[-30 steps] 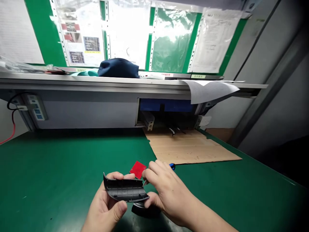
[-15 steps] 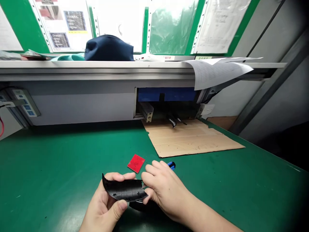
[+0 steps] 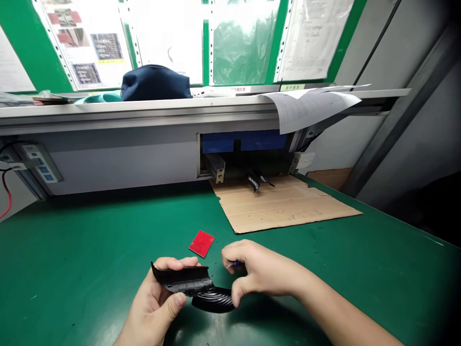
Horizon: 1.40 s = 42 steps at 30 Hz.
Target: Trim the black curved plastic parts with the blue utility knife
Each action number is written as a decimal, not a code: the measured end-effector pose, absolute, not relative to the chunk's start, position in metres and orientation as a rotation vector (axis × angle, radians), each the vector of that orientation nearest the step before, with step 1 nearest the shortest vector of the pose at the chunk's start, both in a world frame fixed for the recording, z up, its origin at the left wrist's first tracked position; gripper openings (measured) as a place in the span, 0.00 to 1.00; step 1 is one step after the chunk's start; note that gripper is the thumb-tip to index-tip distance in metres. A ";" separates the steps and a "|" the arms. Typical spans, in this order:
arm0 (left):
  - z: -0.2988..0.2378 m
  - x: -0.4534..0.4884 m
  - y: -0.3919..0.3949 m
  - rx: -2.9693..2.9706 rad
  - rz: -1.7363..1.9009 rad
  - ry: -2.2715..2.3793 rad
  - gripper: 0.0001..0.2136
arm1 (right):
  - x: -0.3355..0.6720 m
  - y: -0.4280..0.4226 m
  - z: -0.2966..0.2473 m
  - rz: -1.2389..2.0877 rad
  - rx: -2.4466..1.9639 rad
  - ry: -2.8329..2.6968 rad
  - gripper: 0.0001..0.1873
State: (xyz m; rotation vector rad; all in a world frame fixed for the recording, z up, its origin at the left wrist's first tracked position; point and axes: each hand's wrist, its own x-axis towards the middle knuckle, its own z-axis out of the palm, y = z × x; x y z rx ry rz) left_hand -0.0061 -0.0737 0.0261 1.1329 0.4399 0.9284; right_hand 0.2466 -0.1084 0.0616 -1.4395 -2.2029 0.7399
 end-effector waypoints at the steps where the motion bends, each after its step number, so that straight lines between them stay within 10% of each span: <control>1: 0.026 -0.007 -0.073 1.146 0.915 0.426 0.13 | 0.249 -0.110 0.063 0.719 -1.500 -2.221 0.24; 25: 0.009 0.013 -0.066 1.302 0.506 0.444 0.29 | 0.199 -0.116 0.057 0.934 -1.203 -1.640 0.07; 32: 0.028 0.008 -0.073 0.949 0.912 0.574 0.25 | 0.206 -0.118 0.055 0.481 -1.251 -1.899 0.35; 42: 0.027 0.005 -0.079 0.845 1.002 0.537 0.26 | 0.197 -0.119 0.053 0.130 -1.447 -2.114 0.41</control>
